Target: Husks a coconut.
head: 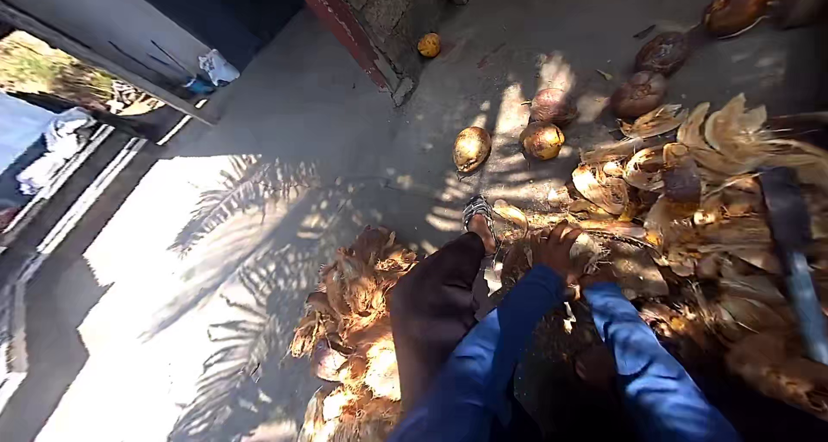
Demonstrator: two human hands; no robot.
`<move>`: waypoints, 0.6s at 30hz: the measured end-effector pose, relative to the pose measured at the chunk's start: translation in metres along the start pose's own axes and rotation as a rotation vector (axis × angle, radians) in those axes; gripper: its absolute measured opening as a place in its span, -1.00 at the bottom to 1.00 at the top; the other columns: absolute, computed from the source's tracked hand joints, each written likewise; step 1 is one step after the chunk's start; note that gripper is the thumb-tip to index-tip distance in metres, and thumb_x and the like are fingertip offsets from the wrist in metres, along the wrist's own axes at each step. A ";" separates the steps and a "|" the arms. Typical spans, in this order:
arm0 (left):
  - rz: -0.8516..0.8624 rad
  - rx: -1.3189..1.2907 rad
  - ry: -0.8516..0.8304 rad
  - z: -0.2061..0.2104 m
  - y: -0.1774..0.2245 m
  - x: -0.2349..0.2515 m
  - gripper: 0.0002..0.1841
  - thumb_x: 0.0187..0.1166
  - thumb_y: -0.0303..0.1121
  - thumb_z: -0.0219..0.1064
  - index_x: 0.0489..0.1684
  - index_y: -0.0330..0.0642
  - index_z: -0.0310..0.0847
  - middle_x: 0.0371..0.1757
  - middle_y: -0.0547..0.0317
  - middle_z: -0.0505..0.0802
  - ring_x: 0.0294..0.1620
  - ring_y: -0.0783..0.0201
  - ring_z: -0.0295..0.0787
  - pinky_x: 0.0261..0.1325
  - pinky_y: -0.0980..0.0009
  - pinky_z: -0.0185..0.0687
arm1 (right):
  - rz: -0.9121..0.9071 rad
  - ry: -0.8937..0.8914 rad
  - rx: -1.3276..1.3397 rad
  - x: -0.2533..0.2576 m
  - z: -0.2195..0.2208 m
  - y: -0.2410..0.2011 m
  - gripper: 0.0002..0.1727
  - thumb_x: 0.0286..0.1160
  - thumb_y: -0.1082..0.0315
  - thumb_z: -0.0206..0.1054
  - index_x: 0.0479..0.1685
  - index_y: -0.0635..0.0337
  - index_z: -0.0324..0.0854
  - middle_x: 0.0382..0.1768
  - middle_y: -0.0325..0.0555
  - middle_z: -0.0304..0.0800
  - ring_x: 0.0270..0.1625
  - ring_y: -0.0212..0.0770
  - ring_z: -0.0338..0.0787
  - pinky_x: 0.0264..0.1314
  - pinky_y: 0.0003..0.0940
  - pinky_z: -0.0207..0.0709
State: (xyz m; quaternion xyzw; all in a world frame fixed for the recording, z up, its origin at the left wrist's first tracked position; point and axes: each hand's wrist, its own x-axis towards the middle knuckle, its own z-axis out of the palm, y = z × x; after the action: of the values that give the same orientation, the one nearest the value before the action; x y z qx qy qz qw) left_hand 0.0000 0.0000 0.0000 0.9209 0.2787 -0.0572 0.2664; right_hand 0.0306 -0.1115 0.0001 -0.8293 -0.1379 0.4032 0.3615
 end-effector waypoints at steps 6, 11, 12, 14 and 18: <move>0.037 0.204 0.024 0.027 0.023 0.049 -0.42 0.39 0.16 0.43 0.45 0.27 0.70 0.64 0.07 0.62 0.63 -0.13 0.49 0.51 -0.25 0.39 | 0.209 -0.065 -0.128 0.023 -0.031 0.005 -0.20 0.46 0.24 0.50 0.66 0.43 0.29 0.51 0.41 0.54 0.60 0.28 0.53 0.63 0.23 0.33; 0.106 0.256 -0.086 0.033 0.051 0.076 -0.58 0.52 0.08 0.32 0.31 0.32 0.78 0.53 0.24 0.72 0.61 0.03 0.52 0.60 -0.23 0.31 | 0.262 0.024 -0.093 -0.048 -0.075 0.040 -0.20 0.12 0.32 0.58 0.53 0.24 0.44 0.32 0.33 0.71 0.41 0.28 0.70 0.45 0.29 0.49; 0.134 0.246 -0.060 0.034 0.047 0.077 -0.60 0.54 0.08 0.30 0.27 0.28 0.80 0.49 0.23 0.75 0.57 0.05 0.58 0.58 -0.18 0.37 | 0.246 0.064 -0.079 -0.067 -0.085 0.047 -0.21 0.10 0.33 0.59 0.50 0.26 0.46 0.26 0.35 0.74 0.36 0.31 0.73 0.40 0.33 0.52; 0.141 0.224 -0.019 0.033 0.043 0.077 -0.62 0.56 0.05 0.29 0.22 0.21 0.82 0.43 0.22 0.79 0.53 0.08 0.62 0.56 -0.11 0.40 | 0.161 0.127 -0.038 -0.102 -0.100 0.057 -0.23 0.01 0.37 0.62 0.41 0.30 0.50 0.06 0.37 0.80 0.15 0.37 0.80 0.18 0.40 0.58; 0.191 0.154 0.013 0.038 0.037 0.071 -0.61 0.62 0.00 0.20 0.19 0.08 0.83 0.38 0.16 0.82 0.50 0.03 0.64 0.54 -0.17 0.39 | -0.103 0.423 0.027 -0.151 -0.133 0.078 -0.34 -0.13 0.29 0.50 0.17 0.38 0.63 -0.17 0.29 0.81 -0.15 0.22 0.82 -0.10 0.28 0.62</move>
State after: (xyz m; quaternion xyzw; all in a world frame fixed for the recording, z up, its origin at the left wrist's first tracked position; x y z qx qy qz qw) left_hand 0.0814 -0.0112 -0.0331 0.9614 0.1861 -0.0468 0.1971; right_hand 0.0317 -0.3095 0.0853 -0.8824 -0.0960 0.2030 0.4135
